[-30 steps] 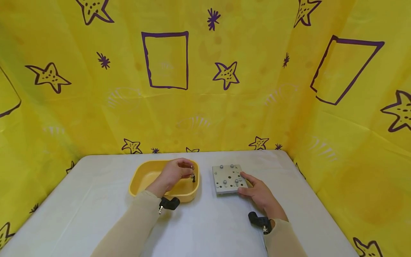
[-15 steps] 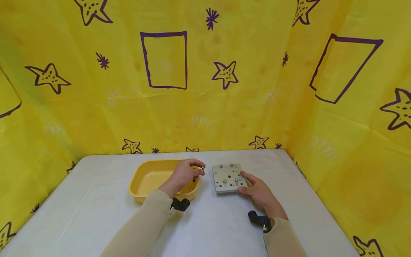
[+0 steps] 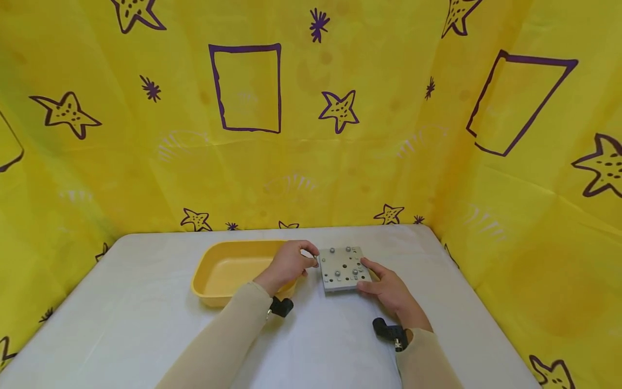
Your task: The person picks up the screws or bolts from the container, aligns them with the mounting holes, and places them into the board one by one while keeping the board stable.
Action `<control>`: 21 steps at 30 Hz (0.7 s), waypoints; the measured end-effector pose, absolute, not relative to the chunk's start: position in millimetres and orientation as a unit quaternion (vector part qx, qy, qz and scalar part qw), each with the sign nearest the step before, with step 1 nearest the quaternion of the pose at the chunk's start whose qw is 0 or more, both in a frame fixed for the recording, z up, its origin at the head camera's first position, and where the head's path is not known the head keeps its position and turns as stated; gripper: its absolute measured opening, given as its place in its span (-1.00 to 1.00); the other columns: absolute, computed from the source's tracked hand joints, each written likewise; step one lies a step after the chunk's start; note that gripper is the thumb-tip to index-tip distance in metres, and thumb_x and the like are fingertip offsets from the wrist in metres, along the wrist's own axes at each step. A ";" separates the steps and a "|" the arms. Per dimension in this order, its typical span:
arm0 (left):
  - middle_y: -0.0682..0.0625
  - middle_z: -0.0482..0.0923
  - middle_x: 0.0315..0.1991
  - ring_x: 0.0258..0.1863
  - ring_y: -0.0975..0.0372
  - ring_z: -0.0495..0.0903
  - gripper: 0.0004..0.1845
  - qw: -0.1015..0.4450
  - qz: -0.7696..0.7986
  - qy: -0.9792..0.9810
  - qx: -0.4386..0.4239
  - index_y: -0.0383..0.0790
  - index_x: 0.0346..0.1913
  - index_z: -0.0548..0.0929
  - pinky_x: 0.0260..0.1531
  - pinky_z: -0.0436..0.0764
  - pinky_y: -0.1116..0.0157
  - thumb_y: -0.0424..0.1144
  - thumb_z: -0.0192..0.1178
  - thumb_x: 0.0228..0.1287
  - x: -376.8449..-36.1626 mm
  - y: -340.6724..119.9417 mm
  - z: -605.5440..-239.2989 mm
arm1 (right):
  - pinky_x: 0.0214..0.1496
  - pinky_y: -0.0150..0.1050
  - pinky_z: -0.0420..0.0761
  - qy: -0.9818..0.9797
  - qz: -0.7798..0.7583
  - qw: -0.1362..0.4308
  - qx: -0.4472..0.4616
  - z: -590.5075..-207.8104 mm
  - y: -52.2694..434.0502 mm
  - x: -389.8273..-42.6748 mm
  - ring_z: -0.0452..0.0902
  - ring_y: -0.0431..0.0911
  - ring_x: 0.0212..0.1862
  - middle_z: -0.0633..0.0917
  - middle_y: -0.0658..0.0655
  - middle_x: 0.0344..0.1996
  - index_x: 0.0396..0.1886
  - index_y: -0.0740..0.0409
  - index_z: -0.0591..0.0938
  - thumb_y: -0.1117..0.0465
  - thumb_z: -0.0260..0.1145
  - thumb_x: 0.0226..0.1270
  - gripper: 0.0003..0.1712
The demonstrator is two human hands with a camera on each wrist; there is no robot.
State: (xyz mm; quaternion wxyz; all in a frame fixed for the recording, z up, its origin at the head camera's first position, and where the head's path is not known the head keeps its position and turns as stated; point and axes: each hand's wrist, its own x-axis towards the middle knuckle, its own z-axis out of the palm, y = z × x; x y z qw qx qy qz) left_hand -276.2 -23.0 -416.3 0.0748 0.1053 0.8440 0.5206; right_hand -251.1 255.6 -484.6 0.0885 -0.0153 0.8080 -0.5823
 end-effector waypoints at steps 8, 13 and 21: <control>0.08 0.59 -0.16 -0.32 0.14 0.52 -0.86 0.060 0.411 0.895 0.160 -0.14 -0.20 0.74 -0.34 0.55 0.28 -0.43 0.29 0.24 -278.1 -8.5 -417.2 | 0.46 0.20 -0.11 0.811 -0.578 0.089 -0.007 -482.3 254.5 -250.0 -0.01 0.14 0.50 0.18 0.15 0.52 0.51 -0.12 0.35 -0.04 0.56 0.07 -0.01; 0.05 0.57 -0.22 -0.36 0.15 0.54 -0.87 0.058 0.393 0.902 0.169 -0.18 -0.18 0.73 -0.44 0.55 0.30 -0.43 0.26 0.27 -277.8 -6.0 -418.4 | 0.46 0.19 -0.09 0.805 -0.586 0.094 -0.003 -481.5 253.7 -249.5 0.00 0.15 0.49 0.15 0.17 0.53 0.52 -0.10 0.34 0.04 0.55 0.12 -0.04; 0.08 0.57 -0.25 -0.41 0.21 0.52 -0.89 0.066 0.403 0.897 0.169 -0.17 -0.19 0.72 -0.47 0.53 0.34 -0.41 0.27 0.30 -275.7 -6.1 -419.3 | 0.46 0.20 -0.09 0.806 -0.584 0.093 -0.006 -480.6 252.6 -248.6 -0.01 0.15 0.49 0.14 0.17 0.53 0.51 -0.10 0.34 0.01 0.55 0.09 -0.03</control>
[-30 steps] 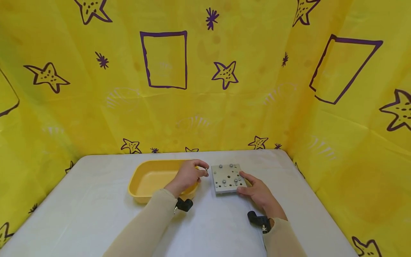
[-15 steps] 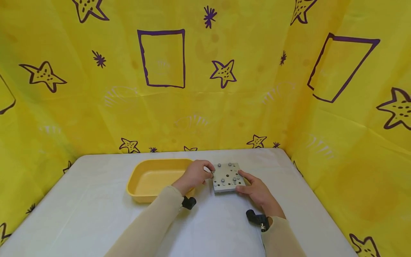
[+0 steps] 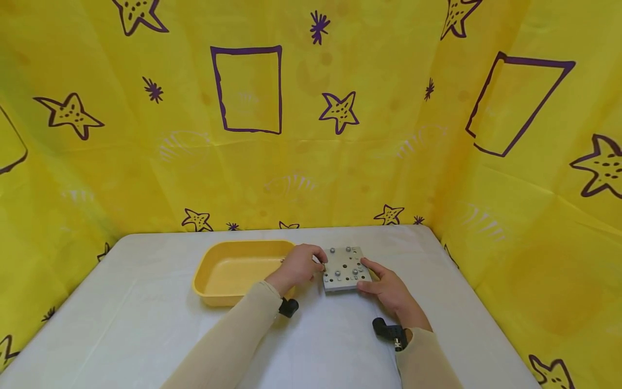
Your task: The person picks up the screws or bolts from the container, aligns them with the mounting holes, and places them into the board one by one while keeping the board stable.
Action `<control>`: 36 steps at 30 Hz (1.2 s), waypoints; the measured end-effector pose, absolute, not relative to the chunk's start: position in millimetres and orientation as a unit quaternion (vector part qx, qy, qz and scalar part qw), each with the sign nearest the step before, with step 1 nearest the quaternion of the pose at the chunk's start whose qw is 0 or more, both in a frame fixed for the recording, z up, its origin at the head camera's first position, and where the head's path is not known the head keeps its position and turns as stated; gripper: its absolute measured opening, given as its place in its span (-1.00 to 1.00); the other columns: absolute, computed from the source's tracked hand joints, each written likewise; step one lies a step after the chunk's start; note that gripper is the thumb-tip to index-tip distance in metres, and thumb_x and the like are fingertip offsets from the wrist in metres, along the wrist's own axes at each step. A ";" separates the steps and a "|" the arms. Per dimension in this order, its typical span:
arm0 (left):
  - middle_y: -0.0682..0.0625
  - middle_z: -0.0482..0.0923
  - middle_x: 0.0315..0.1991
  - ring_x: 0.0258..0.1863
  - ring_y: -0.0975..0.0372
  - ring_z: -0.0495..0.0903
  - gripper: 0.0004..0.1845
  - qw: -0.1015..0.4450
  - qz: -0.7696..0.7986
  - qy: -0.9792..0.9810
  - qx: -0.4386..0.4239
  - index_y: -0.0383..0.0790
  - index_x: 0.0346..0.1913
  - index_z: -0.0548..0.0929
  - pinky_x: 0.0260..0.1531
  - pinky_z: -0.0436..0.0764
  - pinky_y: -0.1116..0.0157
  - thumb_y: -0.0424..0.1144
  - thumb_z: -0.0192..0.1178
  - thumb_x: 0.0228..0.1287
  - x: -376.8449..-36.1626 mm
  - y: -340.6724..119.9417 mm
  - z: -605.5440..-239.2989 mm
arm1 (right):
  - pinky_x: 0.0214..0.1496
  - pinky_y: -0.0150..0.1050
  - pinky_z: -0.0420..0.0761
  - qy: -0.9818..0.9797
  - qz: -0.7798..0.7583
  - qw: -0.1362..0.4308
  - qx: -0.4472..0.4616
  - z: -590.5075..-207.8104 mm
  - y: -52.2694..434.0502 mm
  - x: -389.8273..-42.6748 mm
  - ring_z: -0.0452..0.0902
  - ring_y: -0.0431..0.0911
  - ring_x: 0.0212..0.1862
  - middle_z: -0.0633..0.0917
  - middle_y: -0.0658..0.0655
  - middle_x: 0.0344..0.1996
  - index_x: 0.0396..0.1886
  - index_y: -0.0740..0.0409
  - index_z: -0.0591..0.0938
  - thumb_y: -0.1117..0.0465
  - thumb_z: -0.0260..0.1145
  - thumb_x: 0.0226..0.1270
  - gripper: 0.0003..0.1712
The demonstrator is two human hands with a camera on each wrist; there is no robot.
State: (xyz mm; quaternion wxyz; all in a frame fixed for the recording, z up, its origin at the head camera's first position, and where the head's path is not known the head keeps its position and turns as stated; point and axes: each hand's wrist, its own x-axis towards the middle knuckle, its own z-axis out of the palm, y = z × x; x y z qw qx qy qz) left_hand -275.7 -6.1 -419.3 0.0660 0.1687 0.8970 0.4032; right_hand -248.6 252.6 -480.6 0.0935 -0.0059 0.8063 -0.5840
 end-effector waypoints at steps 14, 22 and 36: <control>0.17 0.60 -0.28 -0.20 0.23 0.50 -0.90 0.045 0.326 0.919 0.218 -0.11 -0.23 0.76 -0.10 0.53 0.28 -0.36 0.27 0.34 -274.6 -5.3 -418.6 | 0.46 0.20 -0.17 0.803 -0.588 0.096 -0.012 -478.5 253.8 -248.6 -0.08 0.14 0.52 0.16 0.16 0.53 0.52 -0.07 0.34 0.00 0.56 0.09 -0.02; 0.18 0.60 -0.29 -0.20 0.24 0.51 -0.88 0.036 0.313 0.922 0.225 -0.08 -0.24 0.77 -0.07 0.53 0.29 -0.35 0.27 0.34 -275.7 -4.9 -420.2 | 0.45 0.23 -0.19 0.809 -0.580 0.094 -0.011 -478.9 253.9 -249.1 -0.11 0.16 0.52 0.16 0.17 0.53 0.51 -0.09 0.34 -0.06 0.56 0.04 0.01; 0.15 0.60 -0.30 -0.22 0.23 0.50 -0.86 0.042 0.340 0.915 0.212 -0.06 -0.31 0.75 -0.13 0.54 0.29 -0.37 0.26 0.32 -275.0 -5.5 -422.7 | 0.45 0.23 -0.19 0.801 -0.590 0.099 -0.008 -480.6 254.3 -249.7 -0.11 0.16 0.53 0.15 0.17 0.53 0.51 -0.09 0.35 -0.03 0.56 0.06 -0.01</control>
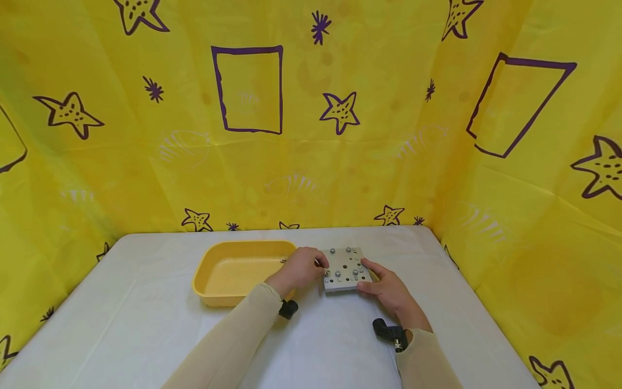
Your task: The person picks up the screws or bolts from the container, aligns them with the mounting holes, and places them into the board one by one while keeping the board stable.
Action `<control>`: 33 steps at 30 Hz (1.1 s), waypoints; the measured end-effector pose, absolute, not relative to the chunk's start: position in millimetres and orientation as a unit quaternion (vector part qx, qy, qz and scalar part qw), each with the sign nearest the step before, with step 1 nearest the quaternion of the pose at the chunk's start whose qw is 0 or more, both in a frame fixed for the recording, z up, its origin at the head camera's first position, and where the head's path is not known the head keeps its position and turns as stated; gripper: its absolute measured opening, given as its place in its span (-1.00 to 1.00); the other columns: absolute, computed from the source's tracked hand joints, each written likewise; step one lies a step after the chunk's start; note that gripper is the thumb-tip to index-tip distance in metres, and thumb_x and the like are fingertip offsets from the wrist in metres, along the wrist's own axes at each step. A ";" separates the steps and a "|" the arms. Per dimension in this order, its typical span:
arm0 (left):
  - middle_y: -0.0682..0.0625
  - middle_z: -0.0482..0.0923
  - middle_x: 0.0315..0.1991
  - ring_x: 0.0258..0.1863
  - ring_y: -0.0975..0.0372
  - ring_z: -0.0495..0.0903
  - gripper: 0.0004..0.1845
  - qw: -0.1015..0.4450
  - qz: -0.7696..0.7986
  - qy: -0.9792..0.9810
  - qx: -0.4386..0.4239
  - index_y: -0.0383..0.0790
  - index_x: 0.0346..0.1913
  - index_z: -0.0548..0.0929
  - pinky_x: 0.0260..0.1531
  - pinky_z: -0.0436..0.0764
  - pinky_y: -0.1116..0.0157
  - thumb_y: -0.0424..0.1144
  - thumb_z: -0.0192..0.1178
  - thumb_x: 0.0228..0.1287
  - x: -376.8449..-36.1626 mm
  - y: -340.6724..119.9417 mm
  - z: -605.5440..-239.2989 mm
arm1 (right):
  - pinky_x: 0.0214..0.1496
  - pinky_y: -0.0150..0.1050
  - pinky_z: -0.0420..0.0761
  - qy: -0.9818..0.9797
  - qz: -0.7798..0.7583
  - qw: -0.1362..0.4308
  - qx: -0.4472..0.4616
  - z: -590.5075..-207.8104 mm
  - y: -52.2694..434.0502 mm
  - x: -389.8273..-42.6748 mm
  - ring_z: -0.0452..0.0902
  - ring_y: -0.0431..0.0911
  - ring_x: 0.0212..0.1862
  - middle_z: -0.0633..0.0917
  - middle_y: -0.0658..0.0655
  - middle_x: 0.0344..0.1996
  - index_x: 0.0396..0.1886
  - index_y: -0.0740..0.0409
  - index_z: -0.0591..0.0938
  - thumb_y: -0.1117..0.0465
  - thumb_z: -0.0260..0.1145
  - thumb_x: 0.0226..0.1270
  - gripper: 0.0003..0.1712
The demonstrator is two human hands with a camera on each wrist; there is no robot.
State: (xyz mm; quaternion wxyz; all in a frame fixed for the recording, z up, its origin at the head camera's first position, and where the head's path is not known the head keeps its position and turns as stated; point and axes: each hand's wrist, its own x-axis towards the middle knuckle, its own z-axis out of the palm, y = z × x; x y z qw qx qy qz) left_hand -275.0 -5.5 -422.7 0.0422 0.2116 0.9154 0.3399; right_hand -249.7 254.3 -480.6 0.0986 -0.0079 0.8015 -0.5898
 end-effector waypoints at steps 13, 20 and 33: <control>0.13 0.63 -0.22 -0.16 0.23 0.56 -0.80 0.040 0.293 0.926 0.235 -0.07 -0.30 0.80 -0.06 0.56 0.25 -0.39 0.21 0.30 -273.0 -4.7 -421.0 | 0.45 0.23 -0.18 0.803 -0.588 0.095 -0.008 -480.6 253.9 -248.4 -0.10 0.16 0.52 0.16 0.18 0.53 0.51 -0.09 0.36 -0.06 0.57 0.03 0.01; 0.09 0.58 -0.18 -0.19 0.23 0.52 -0.85 0.054 0.324 0.919 0.219 -0.11 -0.22 0.78 -0.10 0.56 0.26 -0.36 0.21 0.33 -271.1 -7.6 -420.2 | 0.44 0.25 -0.18 0.805 -0.586 0.094 -0.007 -480.0 253.2 -246.8 -0.10 0.17 0.52 0.16 0.18 0.53 0.50 -0.09 0.36 -0.05 0.56 0.06 -0.01; -0.16 0.52 0.15 -0.22 -0.06 0.65 -0.62 0.031 0.668 0.742 -0.032 -0.21 0.14 0.66 -0.21 0.67 0.21 -0.40 0.32 0.26 -265.0 -69.6 -409.9 | 0.46 0.21 -0.17 0.815 -0.572 0.092 -0.010 -478.7 253.8 -248.8 -0.07 0.14 0.52 0.19 0.15 0.52 0.51 -0.12 0.36 -0.02 0.54 0.12 -0.06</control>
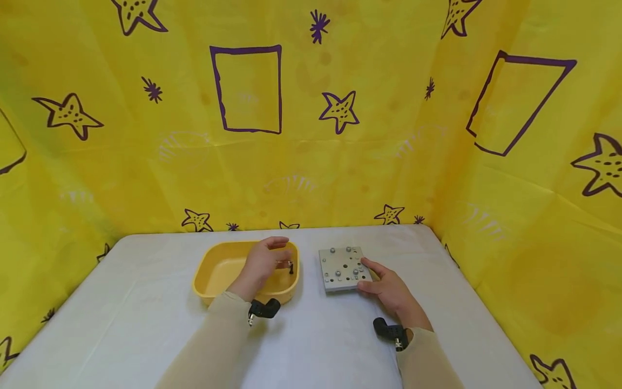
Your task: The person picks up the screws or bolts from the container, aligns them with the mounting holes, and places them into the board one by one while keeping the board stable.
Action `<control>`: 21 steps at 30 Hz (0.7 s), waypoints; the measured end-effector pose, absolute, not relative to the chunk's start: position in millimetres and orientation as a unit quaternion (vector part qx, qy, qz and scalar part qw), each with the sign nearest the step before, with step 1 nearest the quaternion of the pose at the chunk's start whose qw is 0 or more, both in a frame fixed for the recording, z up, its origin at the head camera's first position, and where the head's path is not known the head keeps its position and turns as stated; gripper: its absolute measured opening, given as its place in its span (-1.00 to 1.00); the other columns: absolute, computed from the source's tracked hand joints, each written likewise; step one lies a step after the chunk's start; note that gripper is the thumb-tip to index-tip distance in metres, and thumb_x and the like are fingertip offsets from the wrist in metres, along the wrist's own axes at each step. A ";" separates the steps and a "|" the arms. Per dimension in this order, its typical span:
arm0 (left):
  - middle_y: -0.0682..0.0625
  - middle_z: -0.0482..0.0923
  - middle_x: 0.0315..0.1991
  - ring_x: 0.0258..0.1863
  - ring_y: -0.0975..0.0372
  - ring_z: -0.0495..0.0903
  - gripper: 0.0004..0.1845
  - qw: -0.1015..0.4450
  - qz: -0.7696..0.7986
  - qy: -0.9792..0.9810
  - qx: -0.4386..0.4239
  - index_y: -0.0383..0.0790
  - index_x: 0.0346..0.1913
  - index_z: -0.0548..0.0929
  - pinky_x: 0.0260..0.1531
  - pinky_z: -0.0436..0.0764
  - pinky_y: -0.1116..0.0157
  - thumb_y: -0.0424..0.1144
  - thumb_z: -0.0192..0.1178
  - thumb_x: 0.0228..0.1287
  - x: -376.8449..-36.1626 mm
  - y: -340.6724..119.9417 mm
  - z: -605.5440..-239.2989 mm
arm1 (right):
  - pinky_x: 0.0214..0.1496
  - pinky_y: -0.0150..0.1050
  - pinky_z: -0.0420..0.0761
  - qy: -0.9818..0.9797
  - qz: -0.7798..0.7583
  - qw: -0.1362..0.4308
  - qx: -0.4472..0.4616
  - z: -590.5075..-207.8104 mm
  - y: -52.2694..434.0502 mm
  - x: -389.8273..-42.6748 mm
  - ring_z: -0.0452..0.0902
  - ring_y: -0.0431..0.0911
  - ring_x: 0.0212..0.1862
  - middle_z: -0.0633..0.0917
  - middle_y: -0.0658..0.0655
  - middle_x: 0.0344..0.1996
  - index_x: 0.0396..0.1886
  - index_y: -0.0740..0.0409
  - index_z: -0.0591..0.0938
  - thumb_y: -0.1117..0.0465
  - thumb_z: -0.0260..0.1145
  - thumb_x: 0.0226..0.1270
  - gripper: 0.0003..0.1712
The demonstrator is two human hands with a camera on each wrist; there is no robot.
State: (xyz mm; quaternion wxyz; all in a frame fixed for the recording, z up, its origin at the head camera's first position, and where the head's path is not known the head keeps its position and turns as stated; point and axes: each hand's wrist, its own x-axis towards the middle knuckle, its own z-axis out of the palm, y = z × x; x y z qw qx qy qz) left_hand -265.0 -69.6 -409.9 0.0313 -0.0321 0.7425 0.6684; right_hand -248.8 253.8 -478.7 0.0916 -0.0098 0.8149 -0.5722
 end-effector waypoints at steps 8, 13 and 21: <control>-0.12 0.59 0.08 -0.32 0.06 0.60 -0.60 0.113 0.513 0.851 0.030 -0.19 0.13 0.69 -0.33 0.58 0.25 -0.40 0.35 0.20 -266.8 -95.5 -421.4 | 0.46 0.20 -0.19 0.812 -0.576 0.092 -0.007 -477.4 255.7 -248.6 -0.09 0.14 0.52 0.17 0.14 0.52 0.51 -0.11 0.35 0.00 0.55 0.12 -0.05; -0.07 0.62 -0.12 -0.44 0.13 0.57 -0.56 0.117 0.478 0.868 0.062 -0.18 0.15 0.68 -0.40 0.54 0.27 -0.43 0.32 0.17 -271.5 -98.0 -434.0 | 0.46 0.22 -0.18 0.811 -0.578 0.091 -0.010 -477.7 254.3 -248.5 -0.07 0.15 0.51 0.18 0.17 0.52 0.51 -0.08 0.35 -0.03 0.56 0.08 -0.02; -0.10 0.61 -0.03 -0.48 0.17 0.52 -0.46 0.079 0.428 0.895 0.099 -0.10 0.21 0.66 -0.42 0.51 0.28 -0.47 0.31 0.11 -280.7 -94.6 -447.3 | 0.46 0.21 -0.14 0.806 -0.584 0.093 -0.009 -479.5 253.0 -248.1 -0.01 0.15 0.49 0.19 0.19 0.51 0.51 -0.07 0.35 -0.04 0.57 0.03 0.01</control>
